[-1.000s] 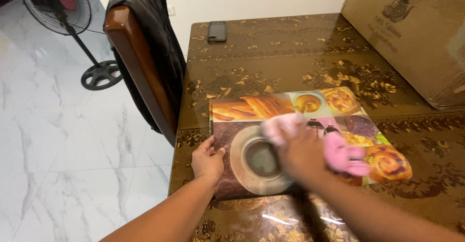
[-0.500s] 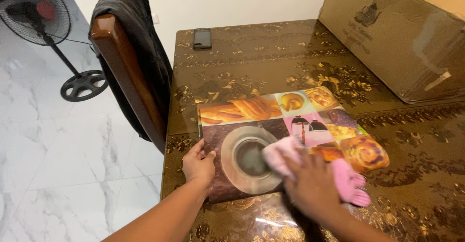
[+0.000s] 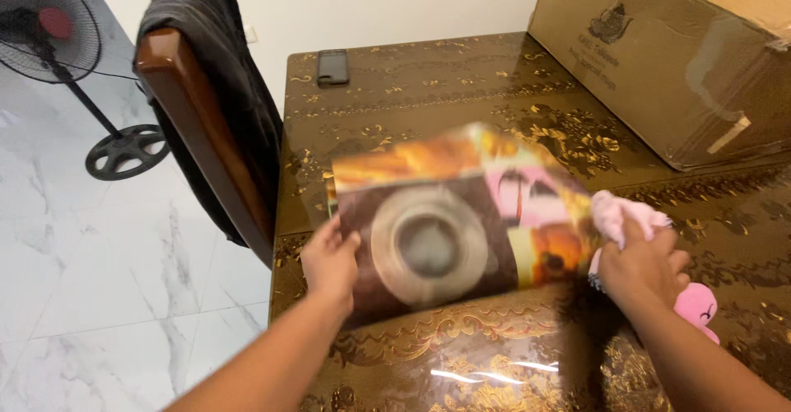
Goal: The person wipes two printed placemats on a dining table using a pink cloth. They clean each placemat individually, flip them over to wipe the other side, and then stack them together. Finally, the person picks up the stacked placemats and moves them to another table.
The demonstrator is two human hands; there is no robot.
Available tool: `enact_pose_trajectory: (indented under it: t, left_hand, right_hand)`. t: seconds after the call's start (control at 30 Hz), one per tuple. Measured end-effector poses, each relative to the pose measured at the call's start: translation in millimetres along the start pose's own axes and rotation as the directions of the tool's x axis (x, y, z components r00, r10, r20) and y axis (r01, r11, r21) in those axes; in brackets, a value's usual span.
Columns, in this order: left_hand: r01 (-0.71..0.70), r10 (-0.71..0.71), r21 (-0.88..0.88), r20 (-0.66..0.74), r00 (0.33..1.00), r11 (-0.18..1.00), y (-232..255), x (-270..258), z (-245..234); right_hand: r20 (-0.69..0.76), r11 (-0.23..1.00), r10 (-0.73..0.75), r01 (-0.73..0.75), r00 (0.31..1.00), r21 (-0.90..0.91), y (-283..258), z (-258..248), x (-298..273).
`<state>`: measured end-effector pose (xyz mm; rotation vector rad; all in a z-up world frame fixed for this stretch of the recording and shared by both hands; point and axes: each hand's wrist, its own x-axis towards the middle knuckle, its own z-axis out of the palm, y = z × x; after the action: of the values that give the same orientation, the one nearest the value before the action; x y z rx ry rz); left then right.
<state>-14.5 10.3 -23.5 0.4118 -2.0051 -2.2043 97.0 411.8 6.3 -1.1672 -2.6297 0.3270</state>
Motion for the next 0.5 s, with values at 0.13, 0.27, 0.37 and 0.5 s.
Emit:
enact_pose_trajectory:
  t: [0.13,0.27,0.37,0.5]
  left_hand:
    - [-0.029,0.028,0.074,0.023,0.999,0.997,13,64,30]
    - [-0.026,0.027,-0.066,0.016,1.000,0.998,32,132,70]
    - [-0.041,0.045,-0.105,0.036,0.998,0.994,42,172,92]
    - [-0.012,0.017,0.087,-0.058,0.998,0.996,47,214,112]
  right_hand:
    - [-0.129,0.995,0.003,0.010,0.992,0.096,2,-8,-5]
    - [-0.073,0.997,-0.077,0.077,0.994,-0.006,-10,-10,-24]
    - [-0.015,0.980,-0.190,0.189,0.982,-0.064,-20,-11,-40]
    - [-0.016,0.965,-0.252,0.250,0.967,-0.081,-30,-15,-52]
